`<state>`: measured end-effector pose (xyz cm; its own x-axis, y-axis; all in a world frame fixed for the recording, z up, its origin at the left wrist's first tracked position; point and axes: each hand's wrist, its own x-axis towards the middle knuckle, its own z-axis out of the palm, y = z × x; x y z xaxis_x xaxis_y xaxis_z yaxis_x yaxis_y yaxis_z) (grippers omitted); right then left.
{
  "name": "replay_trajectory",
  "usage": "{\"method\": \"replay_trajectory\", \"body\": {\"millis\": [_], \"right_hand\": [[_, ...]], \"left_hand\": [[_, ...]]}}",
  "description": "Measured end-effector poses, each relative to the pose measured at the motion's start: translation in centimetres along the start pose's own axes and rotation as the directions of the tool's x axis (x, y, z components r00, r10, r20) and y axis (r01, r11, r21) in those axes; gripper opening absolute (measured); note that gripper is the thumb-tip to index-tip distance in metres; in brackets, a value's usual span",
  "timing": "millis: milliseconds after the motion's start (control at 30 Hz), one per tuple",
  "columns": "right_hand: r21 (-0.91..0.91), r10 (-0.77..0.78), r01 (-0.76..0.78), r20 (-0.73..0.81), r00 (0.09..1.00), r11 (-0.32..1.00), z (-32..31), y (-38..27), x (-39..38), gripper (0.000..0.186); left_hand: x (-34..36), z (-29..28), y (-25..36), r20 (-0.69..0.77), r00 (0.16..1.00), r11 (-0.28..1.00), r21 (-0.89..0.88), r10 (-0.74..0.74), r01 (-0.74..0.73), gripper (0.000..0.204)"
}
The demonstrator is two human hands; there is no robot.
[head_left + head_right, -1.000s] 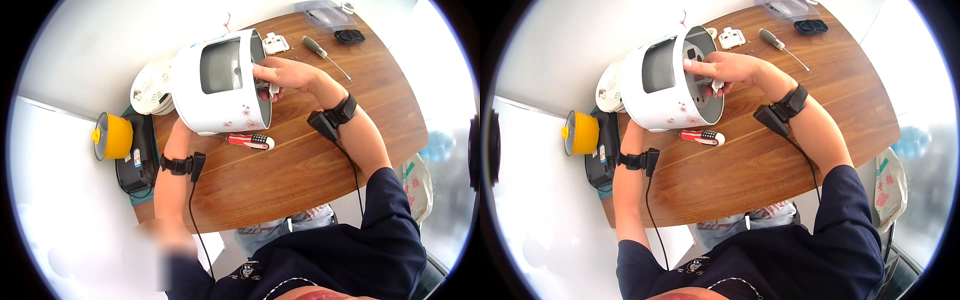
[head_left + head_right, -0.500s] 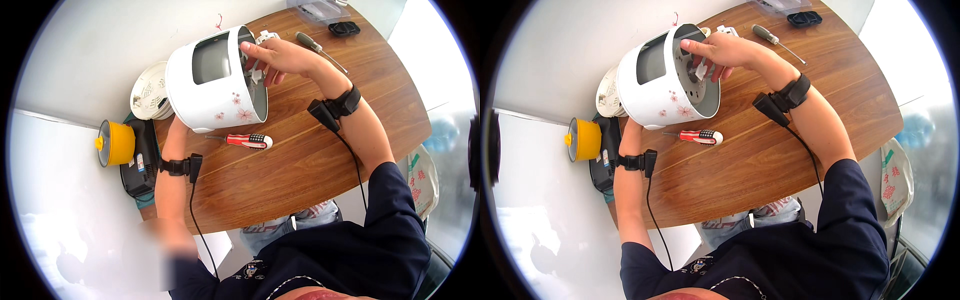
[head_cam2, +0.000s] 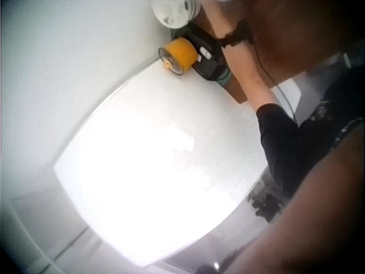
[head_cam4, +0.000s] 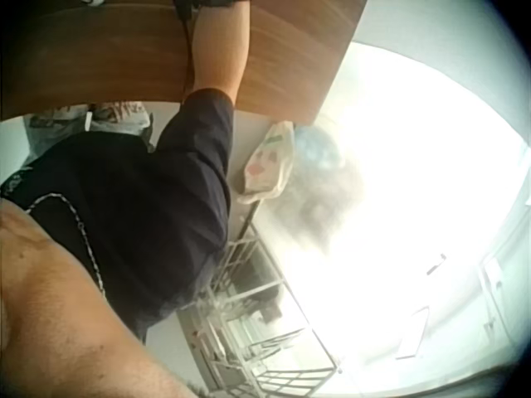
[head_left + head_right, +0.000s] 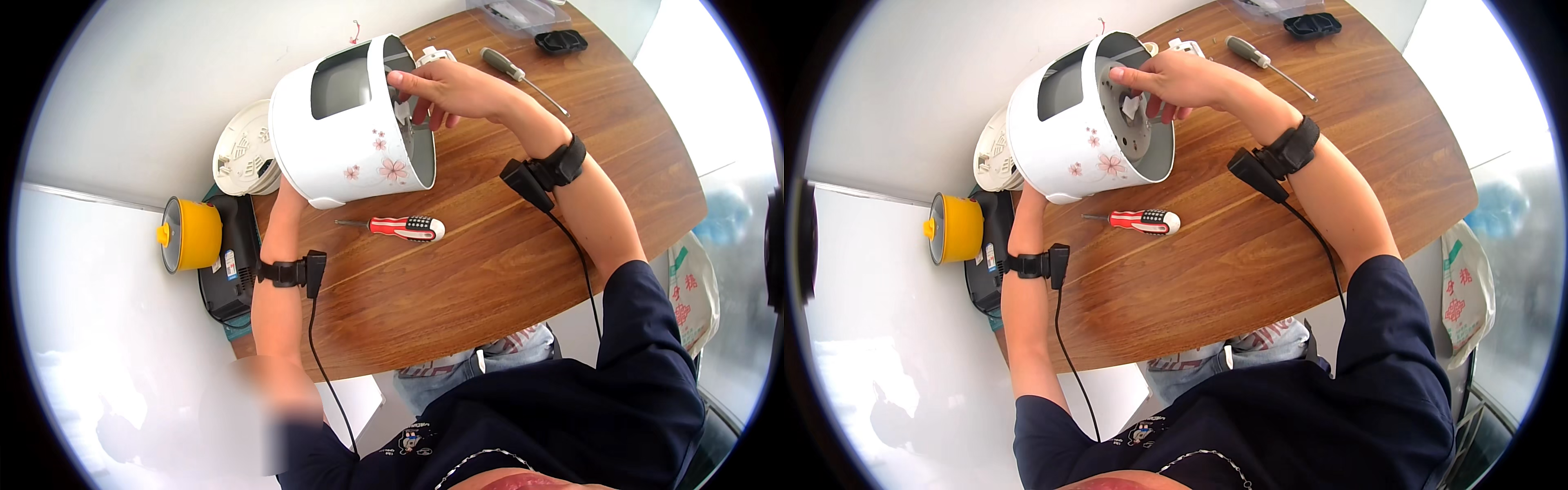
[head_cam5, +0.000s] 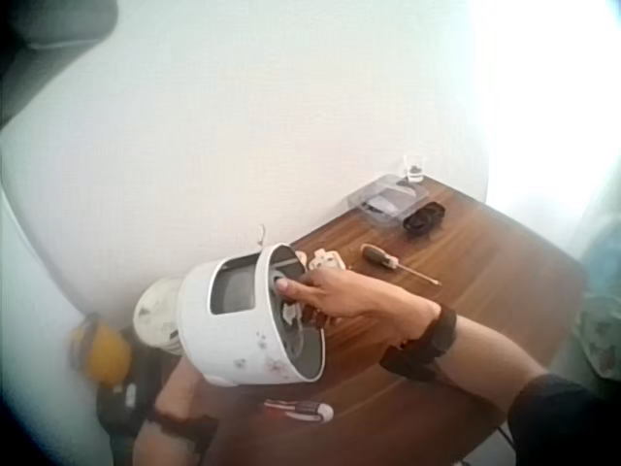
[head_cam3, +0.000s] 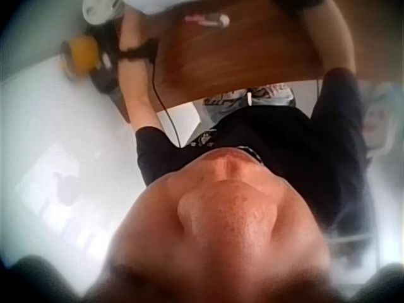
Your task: The person disassembles a white rice cooker using a screwdriver, removing the heating element and internal components. They then reassemble the cooker, securing the parts with screws and placing the inner pot back inside.
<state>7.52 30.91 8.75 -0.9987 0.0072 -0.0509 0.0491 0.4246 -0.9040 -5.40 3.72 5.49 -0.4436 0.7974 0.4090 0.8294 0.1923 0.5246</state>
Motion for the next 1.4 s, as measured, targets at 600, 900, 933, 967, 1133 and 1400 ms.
{"method": "replay_trajectory", "body": {"millis": [600, 900, 933, 967, 1133, 1400], "right_hand": [[0.102, -0.090, 0.077, 0.127, 0.988, 0.992, 0.2, 0.8, 0.1, 0.055], [-0.037, -0.103, 0.106, 0.071, 0.992, 0.994, 0.5, 0.7, 0.2, 0.046], [-0.058, -0.103, 0.107, 0.063, 0.993, 0.993, 0.6, 0.6, 0.2, 0.045], [-0.067, -0.103, 0.107, 0.061, 0.993, 0.992, 0.7, 0.6, 0.3, 0.045], [-0.120, -0.090, 0.099, 0.073, 0.993, 0.988, 0.6, 0.4, 0.2, 0.048], [-0.138, -0.099, 0.107, 0.069, 0.993, 0.985, 0.4, -0.1, -0.2, 0.051]], "left_hand": [[1.0, 0.0, -0.5, -0.020, 1.000, 0.999, 0.030, 0.020, -0.020, 0.053], [1.2, 0.1, -0.7, -0.029, 0.999, 0.999, 0.039, 0.019, -0.018, 0.052], [1.1, 0.1, -0.7, -0.031, 0.999, 0.999, 0.042, 0.019, -0.018, 0.052], [1.0, 0.0, -0.7, -0.032, 0.999, 0.999, 0.046, 0.016, -0.015, 0.052], [1.1, 0.3, -0.8, -0.035, 0.999, 0.999, 0.042, 0.020, -0.019, 0.051], [0.9, 0.2, -0.8, -0.047, 0.999, 0.998, 0.053, 0.024, -0.022, 0.050]]}}
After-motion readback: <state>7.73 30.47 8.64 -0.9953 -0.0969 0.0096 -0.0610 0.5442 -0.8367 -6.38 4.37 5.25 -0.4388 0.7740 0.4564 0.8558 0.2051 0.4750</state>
